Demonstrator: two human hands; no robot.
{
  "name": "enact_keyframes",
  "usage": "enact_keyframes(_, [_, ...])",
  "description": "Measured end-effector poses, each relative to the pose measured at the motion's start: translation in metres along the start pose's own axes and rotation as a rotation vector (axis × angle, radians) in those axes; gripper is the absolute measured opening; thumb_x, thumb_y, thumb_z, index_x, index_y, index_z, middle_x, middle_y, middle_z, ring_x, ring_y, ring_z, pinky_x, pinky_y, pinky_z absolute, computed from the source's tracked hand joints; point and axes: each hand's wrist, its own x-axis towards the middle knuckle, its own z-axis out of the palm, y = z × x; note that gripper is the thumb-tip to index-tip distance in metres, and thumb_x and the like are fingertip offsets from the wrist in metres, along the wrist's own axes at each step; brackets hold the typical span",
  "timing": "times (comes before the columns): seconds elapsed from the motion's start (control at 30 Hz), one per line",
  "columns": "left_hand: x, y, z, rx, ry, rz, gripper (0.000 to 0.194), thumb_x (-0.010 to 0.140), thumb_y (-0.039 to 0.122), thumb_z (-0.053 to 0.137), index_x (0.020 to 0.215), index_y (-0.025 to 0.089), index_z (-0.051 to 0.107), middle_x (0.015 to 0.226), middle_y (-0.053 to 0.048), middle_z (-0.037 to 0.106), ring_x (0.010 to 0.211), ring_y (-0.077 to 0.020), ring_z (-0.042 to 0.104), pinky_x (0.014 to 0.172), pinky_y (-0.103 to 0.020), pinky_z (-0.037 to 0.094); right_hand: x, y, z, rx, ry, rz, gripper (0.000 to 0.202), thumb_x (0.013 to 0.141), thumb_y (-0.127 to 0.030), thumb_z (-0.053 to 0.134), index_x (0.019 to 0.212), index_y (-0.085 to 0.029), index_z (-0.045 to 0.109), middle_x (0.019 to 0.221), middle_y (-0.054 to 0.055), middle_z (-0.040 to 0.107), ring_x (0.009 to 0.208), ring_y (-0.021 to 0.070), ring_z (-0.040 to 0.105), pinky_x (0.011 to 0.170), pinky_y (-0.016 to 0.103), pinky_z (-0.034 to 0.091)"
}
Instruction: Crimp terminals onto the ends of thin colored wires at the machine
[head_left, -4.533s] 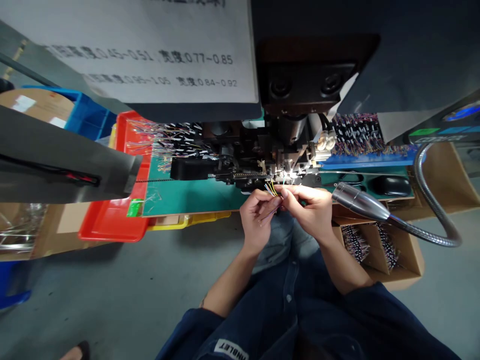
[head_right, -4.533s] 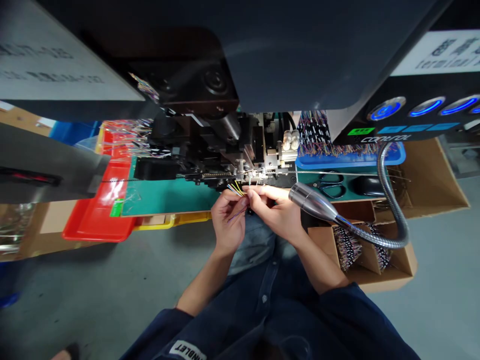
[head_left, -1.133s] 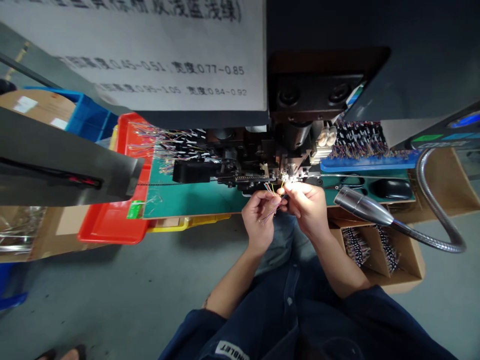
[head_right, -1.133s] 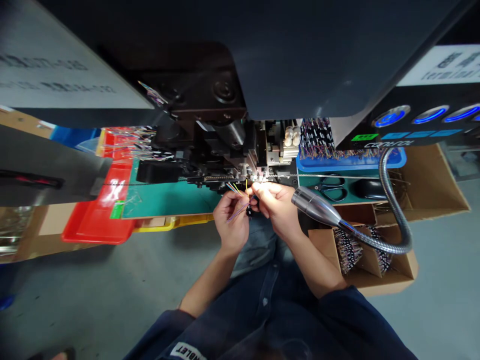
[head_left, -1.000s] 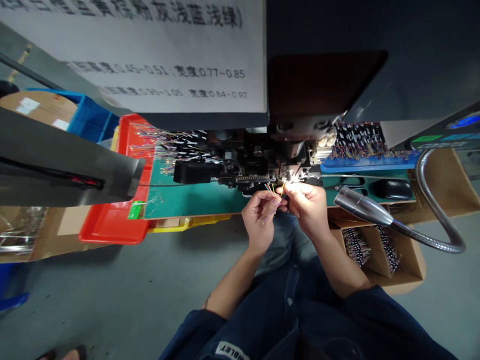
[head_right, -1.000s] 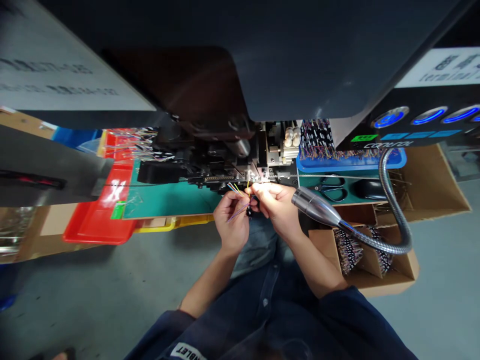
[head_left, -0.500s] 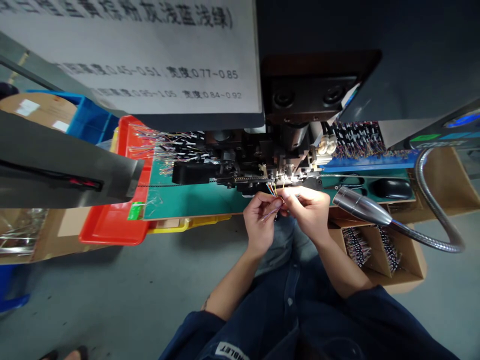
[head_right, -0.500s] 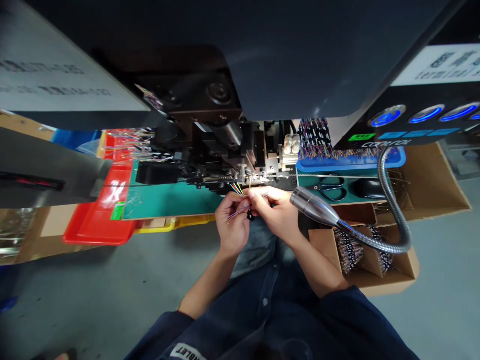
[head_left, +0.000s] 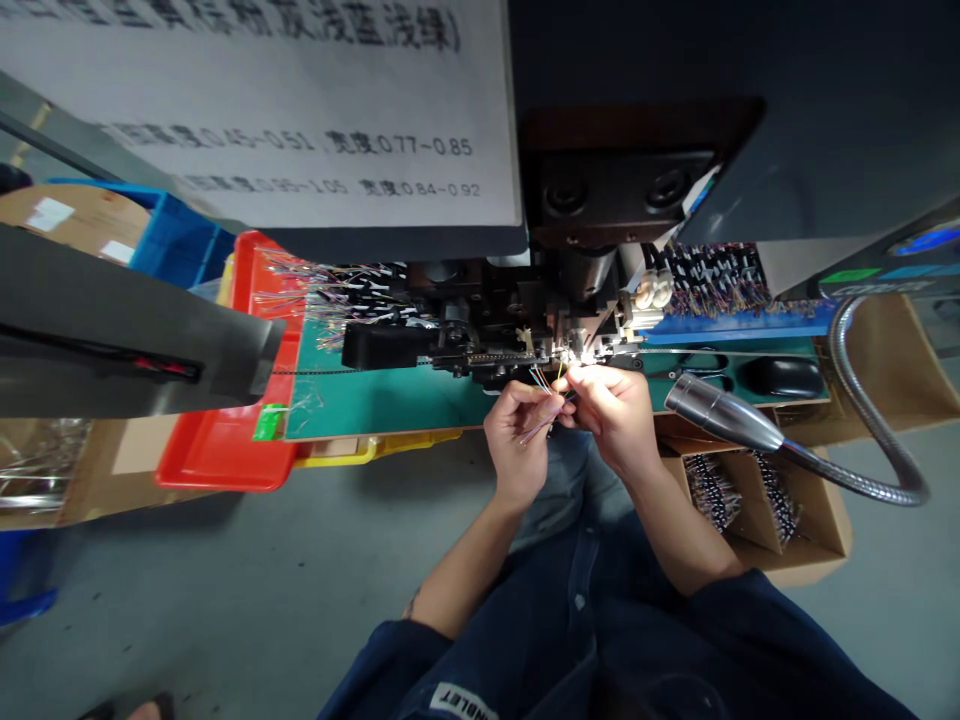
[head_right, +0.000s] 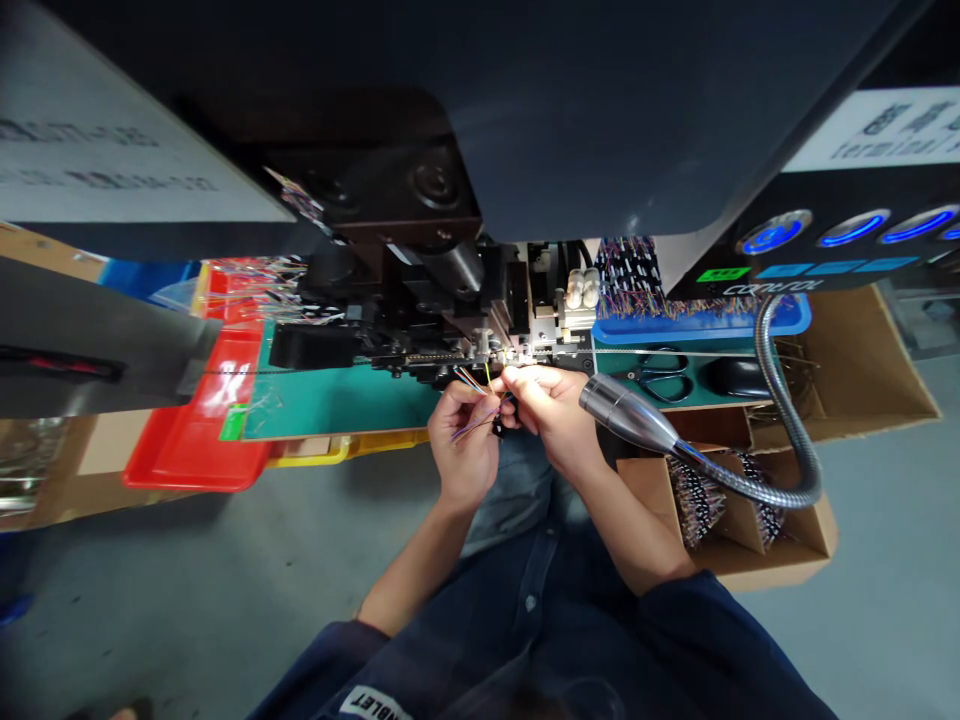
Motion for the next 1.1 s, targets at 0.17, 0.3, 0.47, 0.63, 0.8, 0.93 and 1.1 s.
enact_keyframes(0.17, [0.0,-0.001,-0.001,0.02,0.008,-0.006,0.036,0.097,0.049,0.099,0.094,0.022,0.075,0.085,0.001,0.079,0.066,-0.0133,0.077,0.065,-0.024,0.067,0.003,0.004,-0.001,-0.025,0.019,-0.056,0.043,0.094,-0.062,0.09,0.084,-0.02,0.089,0.046,-0.007,0.048,0.044,0.0122,0.043,0.05,0.03,0.049])
enact_keyframes(0.3, [-0.001,-0.002,-0.003,0.002,-0.023,-0.019,0.033,0.097,0.045,0.1,0.095,0.022,0.076,0.08,0.002,0.076,0.065,-0.013,0.075,0.063,-0.024,0.065,-0.001,0.002,-0.002,-0.105,0.022,-0.132,0.036,0.097,-0.056,0.092,0.101,-0.02,0.095,0.05,-0.006,0.053,0.046,0.0126,0.046,0.048,0.029,0.045])
enact_keyframes(0.47, [-0.002,-0.003,-0.004,-0.001,-0.054,-0.036,0.038,0.095,0.048,0.101,0.091,0.021,0.075,0.081,0.0,0.079,0.063,-0.0135,0.073,0.06,-0.024,0.063,-0.007,-0.005,-0.002,-0.14,-0.005,-0.164,0.029,0.097,-0.052,0.094,0.1,-0.022,0.095,0.058,-0.003,0.064,0.049,0.0132,0.052,0.048,0.029,0.046])
enact_keyframes(0.63, [-0.001,-0.004,-0.005,0.01,-0.014,-0.025,0.044,0.094,0.048,0.102,0.086,0.021,0.069,0.076,0.002,0.078,0.062,-0.013,0.075,0.061,-0.023,0.062,-0.003,-0.002,-0.001,-0.052,-0.006,-0.086,0.032,0.099,-0.051,0.092,0.088,-0.022,0.09,0.055,-0.002,0.065,0.047,0.0123,0.052,0.047,0.027,0.044])
enact_keyframes(0.8, [0.0,-0.003,-0.005,0.01,-0.015,0.021,0.04,0.096,0.046,0.1,0.088,0.021,0.071,0.078,0.002,0.078,0.061,-0.0136,0.077,0.061,-0.023,0.063,0.004,0.007,-0.001,0.005,-0.015,-0.056,0.038,0.096,-0.056,0.09,0.085,-0.02,0.09,0.044,-0.007,0.051,0.042,0.012,0.048,0.05,0.028,0.05])
enact_keyframes(0.93, [0.001,-0.003,-0.003,-0.003,-0.015,0.036,0.039,0.096,0.045,0.101,0.087,0.021,0.071,0.078,0.002,0.077,0.063,-0.0135,0.077,0.061,-0.023,0.064,0.004,0.008,-0.001,0.01,-0.013,-0.061,0.036,0.098,-0.054,0.089,0.088,-0.021,0.091,0.044,-0.007,0.051,0.042,0.0111,0.046,0.049,0.026,0.048])
enact_keyframes(1.1, [0.002,-0.002,-0.002,0.001,0.01,0.046,0.034,0.096,0.043,0.101,0.09,0.021,0.076,0.085,0.001,0.079,0.063,-0.0119,0.076,0.06,-0.022,0.065,0.003,0.006,0.0,-0.024,-0.004,-0.06,0.037,0.098,-0.055,0.088,0.086,-0.02,0.091,0.044,-0.006,0.051,0.042,0.0113,0.045,0.049,0.027,0.049])
